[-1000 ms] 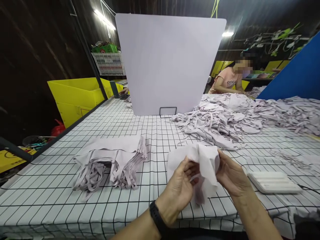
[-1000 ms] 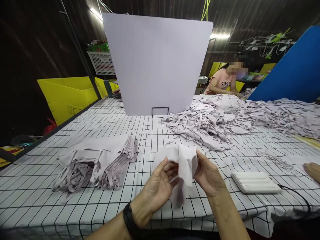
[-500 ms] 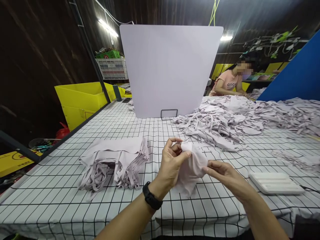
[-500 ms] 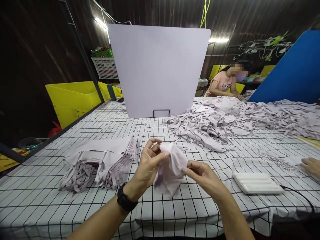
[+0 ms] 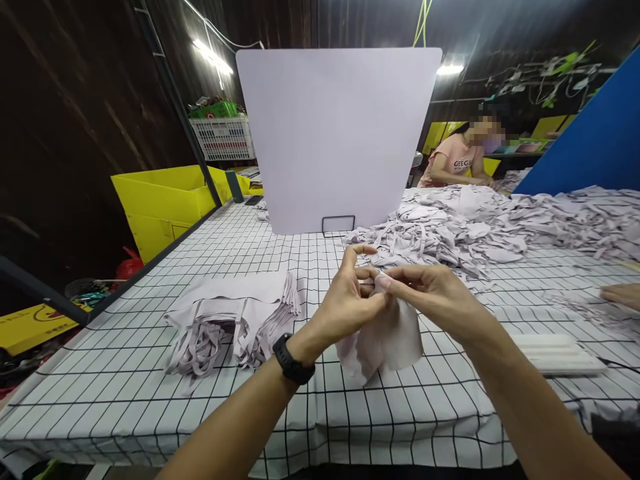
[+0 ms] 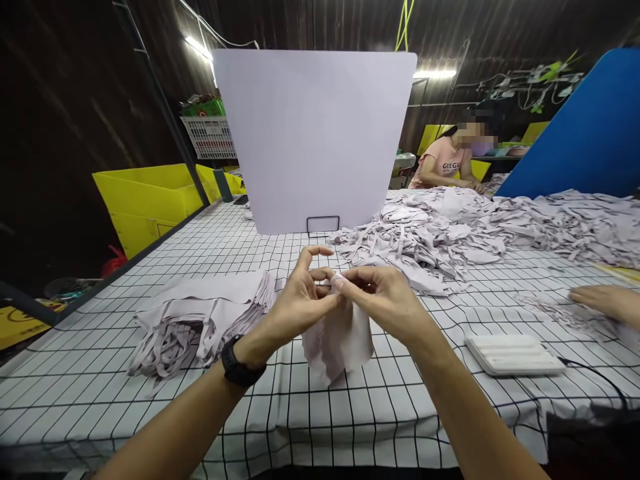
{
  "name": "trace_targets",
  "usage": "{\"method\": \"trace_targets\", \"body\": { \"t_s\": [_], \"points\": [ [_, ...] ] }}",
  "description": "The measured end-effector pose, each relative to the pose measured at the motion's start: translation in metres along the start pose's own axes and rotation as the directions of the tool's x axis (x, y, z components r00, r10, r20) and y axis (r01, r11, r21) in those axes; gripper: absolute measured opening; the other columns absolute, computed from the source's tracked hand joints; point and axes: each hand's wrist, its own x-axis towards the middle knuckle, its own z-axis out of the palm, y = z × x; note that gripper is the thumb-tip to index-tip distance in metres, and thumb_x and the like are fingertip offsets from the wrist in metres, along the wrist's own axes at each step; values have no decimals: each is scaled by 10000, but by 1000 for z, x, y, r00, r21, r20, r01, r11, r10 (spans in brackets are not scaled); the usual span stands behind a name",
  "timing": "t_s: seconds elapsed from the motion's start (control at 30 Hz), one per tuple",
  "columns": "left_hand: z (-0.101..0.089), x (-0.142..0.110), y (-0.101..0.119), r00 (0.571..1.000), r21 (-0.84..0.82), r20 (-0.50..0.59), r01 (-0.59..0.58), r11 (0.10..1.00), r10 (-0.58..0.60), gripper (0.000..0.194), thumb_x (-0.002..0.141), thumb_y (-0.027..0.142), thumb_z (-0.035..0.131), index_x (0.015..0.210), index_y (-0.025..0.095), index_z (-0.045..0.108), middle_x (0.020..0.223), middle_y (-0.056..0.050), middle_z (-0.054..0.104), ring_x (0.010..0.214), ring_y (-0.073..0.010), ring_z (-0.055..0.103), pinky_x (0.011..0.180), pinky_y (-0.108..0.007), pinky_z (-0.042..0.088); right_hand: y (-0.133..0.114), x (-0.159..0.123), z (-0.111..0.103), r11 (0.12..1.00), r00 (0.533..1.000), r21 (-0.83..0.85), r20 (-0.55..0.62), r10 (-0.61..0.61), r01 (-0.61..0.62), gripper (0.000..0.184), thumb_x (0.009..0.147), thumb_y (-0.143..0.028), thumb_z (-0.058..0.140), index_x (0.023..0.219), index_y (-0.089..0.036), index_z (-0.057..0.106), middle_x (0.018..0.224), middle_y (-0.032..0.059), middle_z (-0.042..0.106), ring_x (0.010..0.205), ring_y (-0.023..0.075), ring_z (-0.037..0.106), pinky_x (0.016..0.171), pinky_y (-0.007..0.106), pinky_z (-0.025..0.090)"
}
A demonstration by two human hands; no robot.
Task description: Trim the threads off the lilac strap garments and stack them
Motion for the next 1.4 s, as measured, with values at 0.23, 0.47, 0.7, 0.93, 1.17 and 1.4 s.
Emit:
{"method": "trace_targets", "body": {
  "t_s": [0.23,0.47,0.7,0.93,1.17,1.4],
  "points": [
    [3,1,10,994,-88,-108,-44,995,34,833,761,272,860,1416,300,346,849,7,673,612,-99,628,595,-209,470,-18,2,0,1000,983,-23,-182,4,-8,397,775,-588,788,826,-194,797,801,74,771,765,245,711,664,335,555],
    [12,2,32,994,-37,-64,-89,995,87,825,769,126,791,1464,289,377,796,22,636,510,-72,573,549,-222,469,-32,4,-19,985,993,137,-35,110,-104,434,721,-591,848,807,-184,725,766,65,732,719,210,689,602,286,548],
    [4,-15,30,998,-43,57,10,999,-7,717,668,107,837,1314,247,559,811,-25,648,550,-129,590,509,-237,457,-57,1,-50,995,955,17,-285,-86,95,384,749,-534,857,859,-209,684,822,27,645,711,140,589,564,255,489],
    [-36,-27,29,991,385,120,-98,918,55,555,755,176,760,1289,205,613,843,-100,746,602,-191,634,535,-275,457,-63,-9,-104,979,723,-105,-661,-202,177,584,459,-616,963,761,-216,664,790,29,611,709,147,538,684,395,421],
    [-39,5,80,845,819,250,-445,362,474,224,848,139,637,1011,259,731,928,-26,767,827,-208,670,1019,-472,305,-65,-41,-141,947,565,-169,-769,-300,272,558,436,-590,986,790,-252,717,868,58,647,817,215,610,869,499,446],
    [-22,11,141,753,855,353,-501,136,555,247,822,180,719,1061,235,753,842,-21,749,1000,-252,651,957,-427,388,-73,-79,-152,968,559,-88,-802,-209,235,558,385,-535,1018,789,-231,782,857,60,667,747,184,589,784,469,453]
  ]
}}
